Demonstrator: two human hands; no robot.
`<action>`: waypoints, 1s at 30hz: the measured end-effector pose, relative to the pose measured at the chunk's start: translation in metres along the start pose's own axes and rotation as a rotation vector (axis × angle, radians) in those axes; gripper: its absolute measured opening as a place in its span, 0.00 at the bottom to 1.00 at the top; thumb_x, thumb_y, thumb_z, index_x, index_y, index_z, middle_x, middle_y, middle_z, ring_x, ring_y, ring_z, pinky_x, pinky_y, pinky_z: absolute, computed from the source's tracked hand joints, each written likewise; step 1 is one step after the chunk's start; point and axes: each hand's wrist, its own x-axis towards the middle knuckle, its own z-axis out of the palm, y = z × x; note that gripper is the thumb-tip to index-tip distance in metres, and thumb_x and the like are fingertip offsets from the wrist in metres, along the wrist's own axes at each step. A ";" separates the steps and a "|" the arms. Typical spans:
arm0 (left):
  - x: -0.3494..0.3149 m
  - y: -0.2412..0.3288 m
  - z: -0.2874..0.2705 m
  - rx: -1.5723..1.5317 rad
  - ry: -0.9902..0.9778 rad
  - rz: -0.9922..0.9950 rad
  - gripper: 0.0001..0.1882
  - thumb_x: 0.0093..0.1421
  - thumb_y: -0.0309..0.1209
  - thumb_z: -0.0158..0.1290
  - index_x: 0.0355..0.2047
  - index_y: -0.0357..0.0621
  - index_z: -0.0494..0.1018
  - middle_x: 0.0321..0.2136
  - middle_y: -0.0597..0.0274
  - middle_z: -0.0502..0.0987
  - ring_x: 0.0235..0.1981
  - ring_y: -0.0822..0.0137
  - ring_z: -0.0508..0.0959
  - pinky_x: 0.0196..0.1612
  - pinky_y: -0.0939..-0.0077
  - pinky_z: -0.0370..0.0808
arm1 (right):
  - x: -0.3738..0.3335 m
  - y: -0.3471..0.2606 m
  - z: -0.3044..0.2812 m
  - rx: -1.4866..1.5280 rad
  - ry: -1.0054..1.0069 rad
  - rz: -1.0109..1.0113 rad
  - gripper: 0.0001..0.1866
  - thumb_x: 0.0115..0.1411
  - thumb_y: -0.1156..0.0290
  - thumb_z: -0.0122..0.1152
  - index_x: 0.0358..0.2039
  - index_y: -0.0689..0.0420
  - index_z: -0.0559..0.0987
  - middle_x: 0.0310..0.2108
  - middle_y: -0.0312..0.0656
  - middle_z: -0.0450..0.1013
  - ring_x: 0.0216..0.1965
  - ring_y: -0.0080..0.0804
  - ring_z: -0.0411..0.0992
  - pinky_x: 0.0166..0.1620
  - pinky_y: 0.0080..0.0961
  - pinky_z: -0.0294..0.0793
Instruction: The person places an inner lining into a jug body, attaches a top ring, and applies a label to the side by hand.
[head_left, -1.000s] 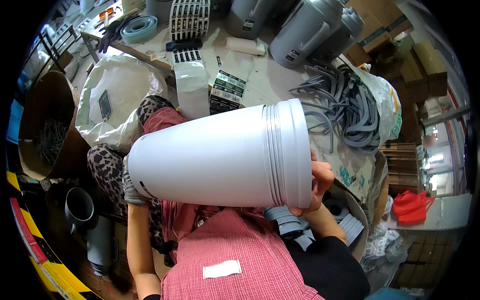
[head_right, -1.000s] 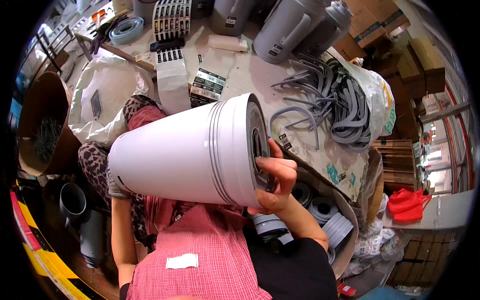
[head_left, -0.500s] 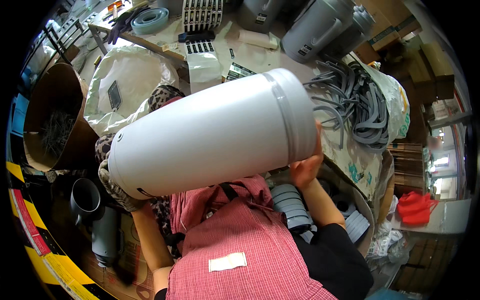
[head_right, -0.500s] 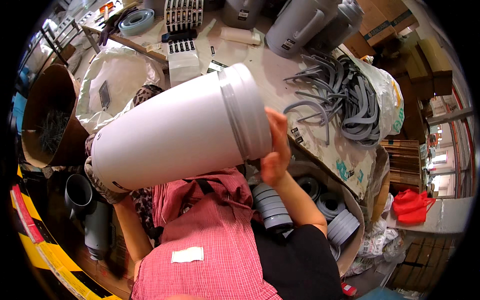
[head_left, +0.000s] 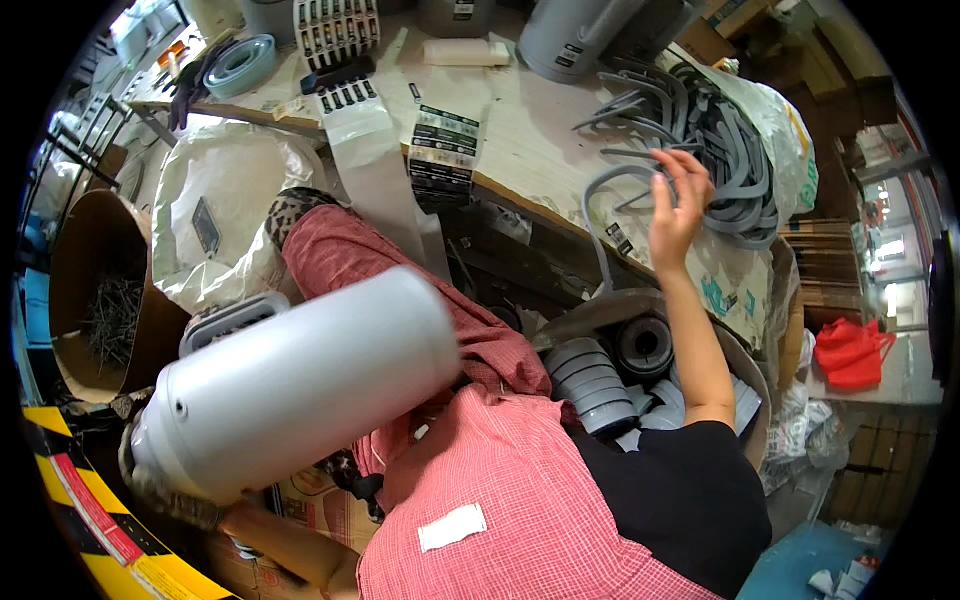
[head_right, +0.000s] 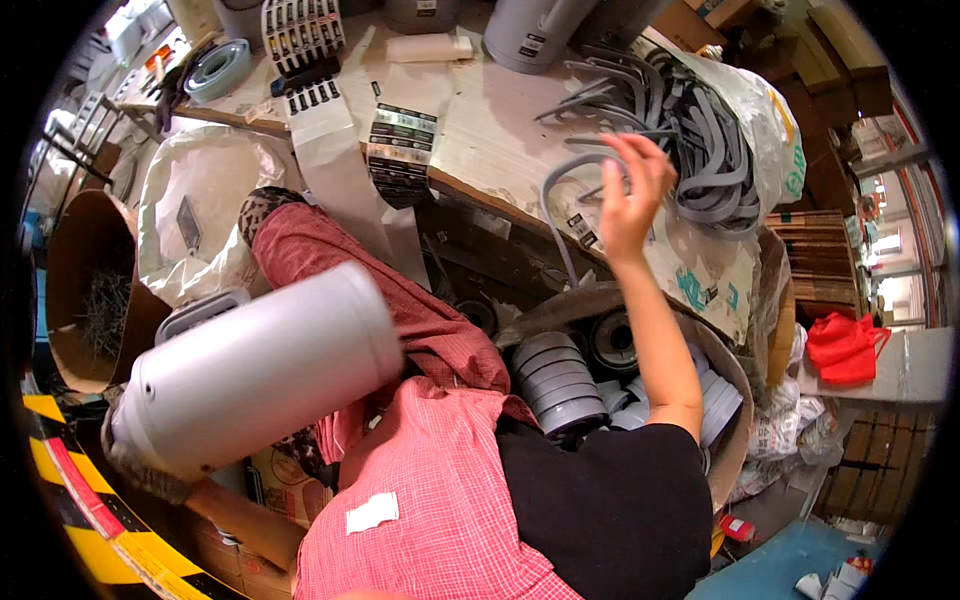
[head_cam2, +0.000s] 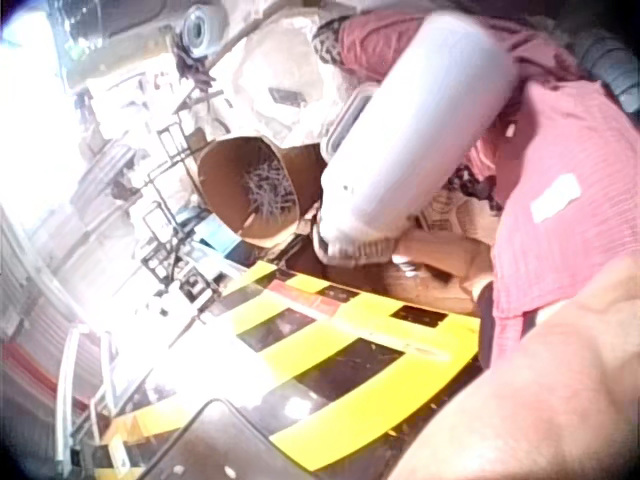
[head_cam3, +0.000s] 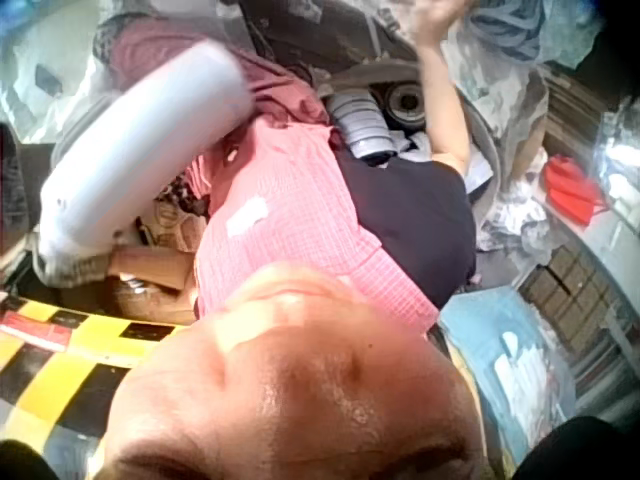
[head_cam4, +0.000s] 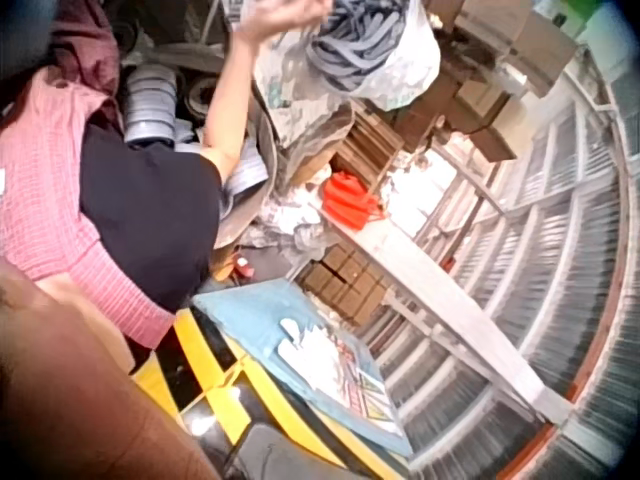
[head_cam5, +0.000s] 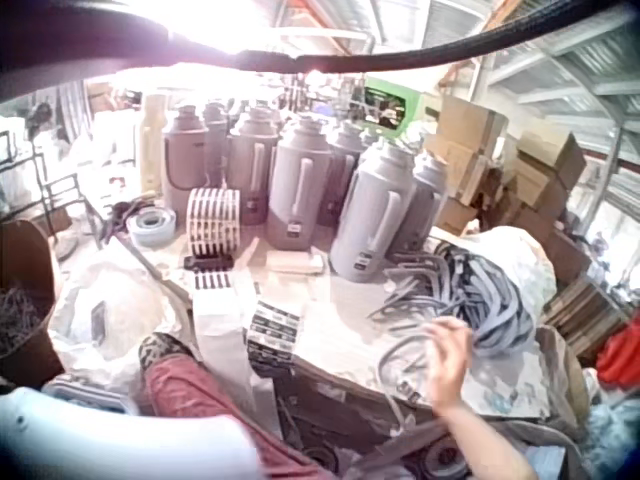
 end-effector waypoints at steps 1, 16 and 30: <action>0.007 0.008 -0.014 -0.001 0.065 0.044 0.26 0.68 0.43 0.48 0.50 0.26 0.73 0.50 0.44 0.76 0.49 0.53 0.78 0.54 0.58 0.76 | -0.004 0.036 -0.006 -0.327 0.112 0.017 0.13 0.65 0.67 0.58 0.48 0.52 0.82 0.54 0.38 0.70 0.54 0.39 0.66 0.59 0.40 0.63; -0.028 0.043 -0.004 0.163 -0.248 0.295 0.22 0.71 0.45 0.47 0.58 0.48 0.65 0.59 0.41 0.67 0.59 0.45 0.70 0.59 0.43 0.69 | -0.006 0.067 -0.032 0.253 -0.099 0.357 0.24 0.74 0.66 0.47 0.68 0.53 0.65 0.38 0.32 0.73 0.28 0.19 0.63 0.34 0.18 0.65; -0.077 0.094 0.063 0.600 -0.436 0.318 0.30 0.45 0.56 0.71 0.40 0.64 0.66 0.50 0.55 0.76 0.57 0.44 0.73 0.69 0.43 0.55 | -0.027 -0.305 0.113 2.118 -0.684 0.527 0.29 0.75 0.65 0.46 0.73 0.48 0.52 0.21 0.31 0.56 0.12 0.14 0.49 0.15 0.14 0.52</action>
